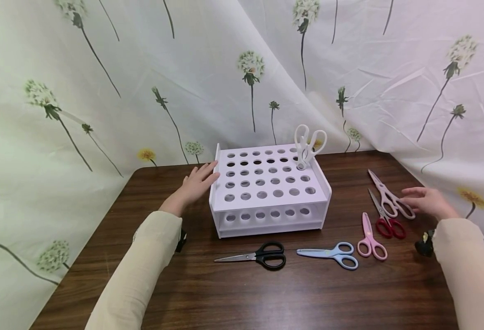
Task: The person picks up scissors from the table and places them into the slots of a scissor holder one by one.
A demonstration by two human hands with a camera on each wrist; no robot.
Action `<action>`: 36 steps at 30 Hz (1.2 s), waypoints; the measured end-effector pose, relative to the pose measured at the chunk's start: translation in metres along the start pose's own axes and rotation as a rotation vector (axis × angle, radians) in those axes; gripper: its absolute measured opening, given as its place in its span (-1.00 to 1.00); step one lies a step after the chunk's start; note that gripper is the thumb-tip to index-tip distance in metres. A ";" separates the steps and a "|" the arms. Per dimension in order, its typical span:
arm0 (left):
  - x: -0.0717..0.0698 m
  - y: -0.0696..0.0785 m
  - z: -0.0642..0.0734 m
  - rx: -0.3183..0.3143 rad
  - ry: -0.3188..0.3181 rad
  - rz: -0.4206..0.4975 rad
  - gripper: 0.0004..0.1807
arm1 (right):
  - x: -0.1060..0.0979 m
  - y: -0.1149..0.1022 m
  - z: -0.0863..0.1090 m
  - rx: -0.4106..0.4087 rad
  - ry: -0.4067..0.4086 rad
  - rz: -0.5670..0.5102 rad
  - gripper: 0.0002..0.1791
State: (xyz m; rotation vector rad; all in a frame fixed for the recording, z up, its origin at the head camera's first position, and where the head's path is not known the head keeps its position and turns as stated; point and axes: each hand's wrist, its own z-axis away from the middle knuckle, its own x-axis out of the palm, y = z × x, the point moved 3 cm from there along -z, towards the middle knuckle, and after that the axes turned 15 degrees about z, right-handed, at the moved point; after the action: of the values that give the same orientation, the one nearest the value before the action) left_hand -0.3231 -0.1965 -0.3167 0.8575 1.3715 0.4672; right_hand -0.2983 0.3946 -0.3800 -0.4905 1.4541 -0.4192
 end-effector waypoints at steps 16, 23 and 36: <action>0.000 0.006 0.000 0.003 -0.005 0.002 -0.33 | 0.003 0.013 -0.001 0.039 -0.055 0.050 -0.31; 0.000 0.004 0.001 0.000 -0.010 0.001 -0.32 | 0.007 0.020 -0.004 0.039 -0.075 0.114 -0.25; -0.001 0.002 0.001 -0.004 -0.009 0.012 -0.32 | 0.009 0.018 -0.006 0.018 -0.053 0.168 -0.28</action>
State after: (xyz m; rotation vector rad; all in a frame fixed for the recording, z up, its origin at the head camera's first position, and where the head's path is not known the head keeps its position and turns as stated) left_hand -0.3217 -0.1963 -0.3152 0.8634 1.3575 0.4747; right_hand -0.3040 0.4038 -0.3978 -0.3596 1.4265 -0.2830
